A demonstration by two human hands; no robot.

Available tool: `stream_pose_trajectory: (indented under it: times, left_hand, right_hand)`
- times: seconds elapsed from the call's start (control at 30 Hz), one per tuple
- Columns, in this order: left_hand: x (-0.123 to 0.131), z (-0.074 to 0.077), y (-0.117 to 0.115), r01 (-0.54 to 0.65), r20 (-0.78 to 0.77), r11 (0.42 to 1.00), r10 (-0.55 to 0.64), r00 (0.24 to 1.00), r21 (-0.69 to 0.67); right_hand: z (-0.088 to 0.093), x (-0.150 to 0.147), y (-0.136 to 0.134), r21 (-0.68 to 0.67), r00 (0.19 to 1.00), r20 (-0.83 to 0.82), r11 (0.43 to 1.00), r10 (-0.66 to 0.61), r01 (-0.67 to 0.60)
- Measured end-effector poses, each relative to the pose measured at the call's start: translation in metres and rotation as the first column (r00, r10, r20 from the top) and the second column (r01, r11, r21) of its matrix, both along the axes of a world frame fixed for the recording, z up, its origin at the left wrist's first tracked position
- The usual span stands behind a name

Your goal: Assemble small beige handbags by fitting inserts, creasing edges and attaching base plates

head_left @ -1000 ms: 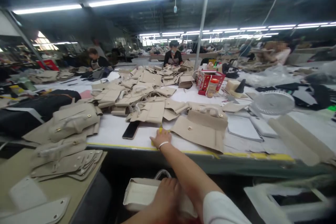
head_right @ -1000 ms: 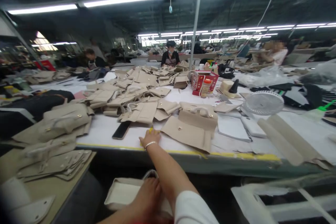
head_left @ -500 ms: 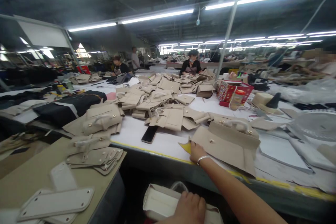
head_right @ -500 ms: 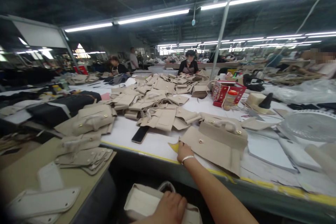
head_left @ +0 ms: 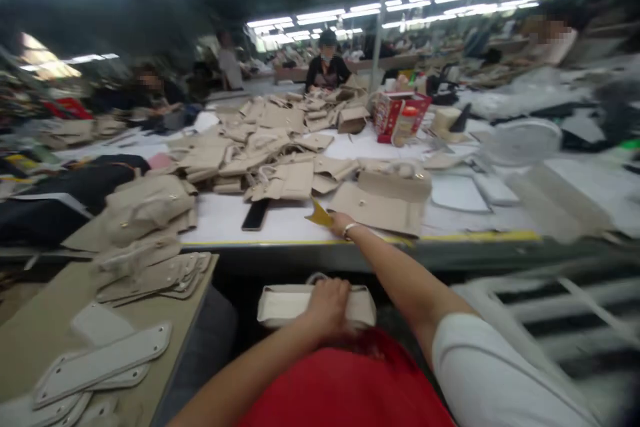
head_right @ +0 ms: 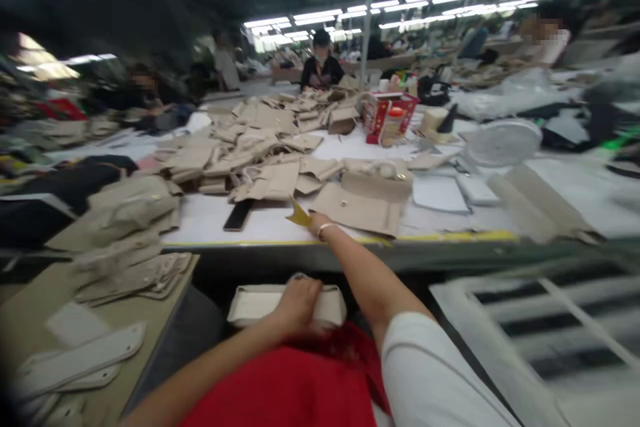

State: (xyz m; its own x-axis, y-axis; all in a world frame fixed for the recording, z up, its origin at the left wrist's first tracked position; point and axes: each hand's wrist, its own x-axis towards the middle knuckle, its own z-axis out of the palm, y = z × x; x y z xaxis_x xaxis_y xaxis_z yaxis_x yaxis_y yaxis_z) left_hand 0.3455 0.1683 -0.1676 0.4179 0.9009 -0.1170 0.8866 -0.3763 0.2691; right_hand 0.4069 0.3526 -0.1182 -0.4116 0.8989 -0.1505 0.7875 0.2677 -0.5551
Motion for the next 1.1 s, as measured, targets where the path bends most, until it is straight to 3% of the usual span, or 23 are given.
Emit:
stream_pose_trajectory:
  times: [0.1, 0.23, 0.33, 0.4, 0.53, 0.67, 0.8, 0.9, 0.97, 1.03, 1.1]
  left_hand:
    - [0.0, 0.0, 0.001, 0.01, -0.013, 1.0, -0.01, 1.0, 0.011]
    - [0.001, 0.003, 0.001, 0.041, -0.033, 0.999, -0.041, 0.999, 0.008]
    - [0.004, 0.006, 0.001, 0.042, -0.055, 0.999, -0.042, 0.998, 0.0]
    - [0.006, 0.007, 0.002, 0.042, -0.064, 0.999, -0.042, 0.997, -0.002]
    - [0.007, 0.006, 0.002, 0.056, -0.065, 0.998, -0.056, 0.996, -0.001]
    - [0.002, 0.009, 0.003, 0.067, -0.016, 0.997, -0.067, 0.998, -0.037]
    - [-0.007, 0.015, 0.019, 0.067, 0.156, 0.966, -0.028, 0.987, -0.249]
    - [-0.009, 0.013, 0.041, 0.017, 0.369, 0.895, 0.166, 0.915, -0.446]
    - [-0.006, 0.007, 0.055, -0.016, 0.509, 0.796, 0.403, 0.761, -0.605]
    - [-0.001, 0.0, 0.064, 0.057, 0.559, 0.663, 0.579, 0.594, -0.746]
    - [0.003, -0.004, 0.068, 0.177, 0.567, 0.578, 0.613, 0.55, -0.796]
  right_hand:
    - [-0.011, 0.053, -0.017, -0.128, 0.996, -0.08, 0.991, -0.042, 0.031]
    - [-0.008, 0.137, -0.065, -0.216, 0.985, -0.152, 0.975, -0.08, 0.046]
    - [-0.01, 0.182, -0.104, -0.252, 0.999, 0.039, 0.967, -0.019, 0.029]
    - [-0.018, 0.194, -0.123, -0.209, 0.982, 0.183, 0.978, 0.058, -0.018]
    - [-0.033, 0.174, -0.137, -0.074, 0.938, 0.314, 0.988, 0.149, -0.132]
    - [-0.039, 0.133, -0.131, 0.016, 0.924, 0.363, 0.991, 0.12, -0.134]
    - [-0.04, 0.11, -0.125, 0.058, 0.927, 0.367, 0.992, 0.08, -0.108]
    - [-0.041, 0.108, -0.124, 0.068, 0.927, 0.367, 0.991, 0.082, -0.115]
    - [-0.042, 0.109, -0.124, 0.073, 0.924, 0.368, 0.988, 0.1, -0.136]
    - [-0.042, 0.11, -0.125, 0.076, 0.923, 0.369, 0.986, 0.111, -0.149]
    - [-0.042, 0.111, -0.126, 0.077, 0.921, 0.371, 0.985, 0.118, -0.157]
